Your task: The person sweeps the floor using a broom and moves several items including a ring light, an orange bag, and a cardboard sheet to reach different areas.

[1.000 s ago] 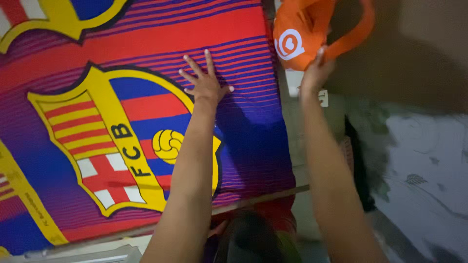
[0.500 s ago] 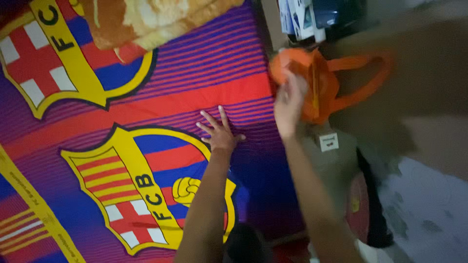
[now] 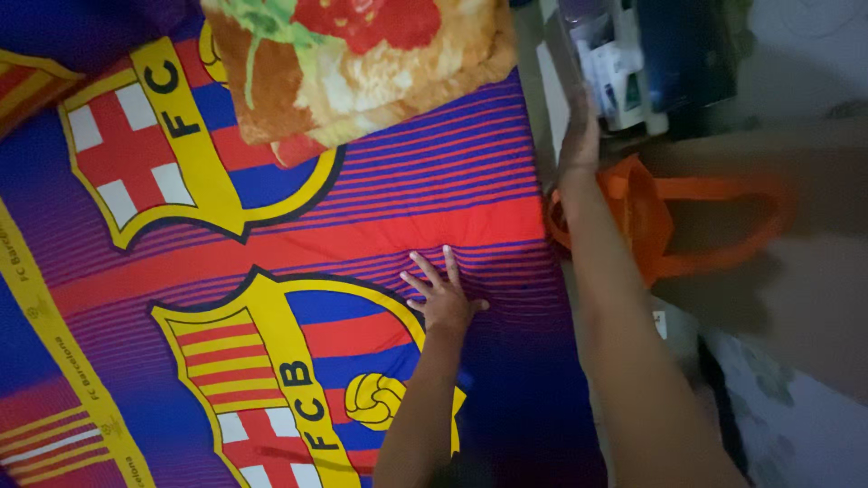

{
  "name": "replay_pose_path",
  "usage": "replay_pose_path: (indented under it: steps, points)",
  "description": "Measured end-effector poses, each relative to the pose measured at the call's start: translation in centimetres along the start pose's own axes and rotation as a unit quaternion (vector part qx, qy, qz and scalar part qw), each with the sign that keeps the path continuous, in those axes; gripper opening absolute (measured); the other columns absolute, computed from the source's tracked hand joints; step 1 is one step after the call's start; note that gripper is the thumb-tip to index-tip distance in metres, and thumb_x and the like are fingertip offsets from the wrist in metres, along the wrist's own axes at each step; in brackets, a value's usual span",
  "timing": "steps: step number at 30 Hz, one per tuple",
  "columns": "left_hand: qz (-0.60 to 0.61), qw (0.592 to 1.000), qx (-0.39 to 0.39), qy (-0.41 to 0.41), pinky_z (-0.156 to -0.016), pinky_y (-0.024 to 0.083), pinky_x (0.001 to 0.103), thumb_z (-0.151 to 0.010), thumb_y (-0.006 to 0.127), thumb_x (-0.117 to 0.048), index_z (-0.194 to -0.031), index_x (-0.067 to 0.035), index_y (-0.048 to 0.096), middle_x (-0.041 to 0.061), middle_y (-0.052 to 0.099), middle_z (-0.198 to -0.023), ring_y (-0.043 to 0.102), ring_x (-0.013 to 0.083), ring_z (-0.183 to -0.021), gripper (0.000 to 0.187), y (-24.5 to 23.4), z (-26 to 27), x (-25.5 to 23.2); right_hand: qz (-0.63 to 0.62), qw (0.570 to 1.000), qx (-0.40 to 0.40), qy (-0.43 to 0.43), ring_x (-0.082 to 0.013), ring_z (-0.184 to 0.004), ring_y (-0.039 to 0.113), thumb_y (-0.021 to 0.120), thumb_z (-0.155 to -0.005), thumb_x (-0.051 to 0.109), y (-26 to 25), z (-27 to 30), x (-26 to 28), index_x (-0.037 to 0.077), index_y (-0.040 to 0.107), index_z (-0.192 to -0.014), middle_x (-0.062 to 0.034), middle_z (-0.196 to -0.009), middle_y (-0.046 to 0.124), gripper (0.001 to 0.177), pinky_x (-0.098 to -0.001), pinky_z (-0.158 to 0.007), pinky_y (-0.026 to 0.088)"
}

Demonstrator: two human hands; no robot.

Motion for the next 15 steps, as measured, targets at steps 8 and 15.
replay_pose_path:
  steps: [8, 15]
  points:
    - [-0.009, 0.999, -0.031, 0.016, -0.098, 0.04, 0.08, -0.067, 0.083, -0.07, -0.164, -0.027, -0.006, 0.035, -0.02, -0.162, 0.002, 0.0678, -0.146, 0.139, 0.8, -0.6, 0.3, -0.176, 0.983, -0.041, 0.042, -0.0241, -0.156, 0.008, 0.048, -0.099, 0.055, 1.6, -5.0, 0.7, 0.015, 0.027, -0.163, -0.0039, -0.17, 0.021, 0.078, -0.0622, -0.12, -0.007]
    - [-0.021, 0.998, -0.061, 0.013, -0.097, 0.04, 0.08, -0.066, 0.083, -0.072, -0.163, -0.025, -0.008, 0.036, -0.019, -0.162, 0.002, 0.0685, -0.145, 0.141, 1.7, -0.6, 0.2, -0.664, 0.639, -0.374, 0.102, -0.0356, -0.162, 0.02, 0.068, -0.113, 0.024, 3.8, 10.6, 1.6, 0.009, 0.032, -0.17, -0.0157, -0.174, 0.03, 0.069, -0.0669, -0.127, 0.008]
Point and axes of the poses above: each hand's wrist, its own z-axis away from the middle knuckle, its own y-axis out of the palm, x = y × z, the point moved 1 cm from there along -z, towards the middle knuckle
